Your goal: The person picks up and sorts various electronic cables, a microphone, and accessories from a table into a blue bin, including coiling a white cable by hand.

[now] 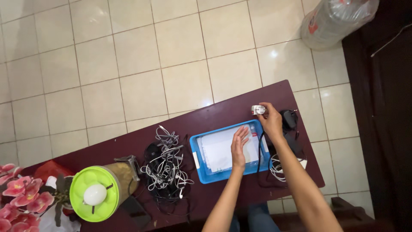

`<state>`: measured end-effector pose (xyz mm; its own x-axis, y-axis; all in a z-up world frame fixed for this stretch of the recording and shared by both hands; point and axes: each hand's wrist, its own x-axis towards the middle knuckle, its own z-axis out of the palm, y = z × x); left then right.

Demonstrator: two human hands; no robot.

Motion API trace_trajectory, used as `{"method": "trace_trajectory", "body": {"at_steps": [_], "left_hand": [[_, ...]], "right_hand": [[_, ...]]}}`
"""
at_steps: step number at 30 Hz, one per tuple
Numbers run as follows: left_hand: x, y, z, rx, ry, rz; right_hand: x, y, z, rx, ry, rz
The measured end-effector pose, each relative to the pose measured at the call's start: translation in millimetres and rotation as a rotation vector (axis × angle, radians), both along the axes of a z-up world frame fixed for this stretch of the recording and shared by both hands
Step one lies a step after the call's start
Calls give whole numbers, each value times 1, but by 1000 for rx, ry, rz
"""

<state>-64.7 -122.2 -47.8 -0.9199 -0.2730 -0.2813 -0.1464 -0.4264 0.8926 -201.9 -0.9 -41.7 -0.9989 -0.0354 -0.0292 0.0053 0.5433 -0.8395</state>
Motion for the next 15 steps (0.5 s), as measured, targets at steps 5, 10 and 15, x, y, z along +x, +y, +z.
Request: {"method": "trace_trajectory", "body": {"at_steps": [5, 10, 15], "left_hand": [[7, 3, -19, -11, -55, 24], [17, -6, -23, -39, -116, 52], [22, -13, -20, -57, -158, 68]], "right_hand": [[-16, 10, -31, 42, -83, 114], [-19, 10, -40, 90, -70, 149], [-17, 5, -42, 116, -116, 152]]}}
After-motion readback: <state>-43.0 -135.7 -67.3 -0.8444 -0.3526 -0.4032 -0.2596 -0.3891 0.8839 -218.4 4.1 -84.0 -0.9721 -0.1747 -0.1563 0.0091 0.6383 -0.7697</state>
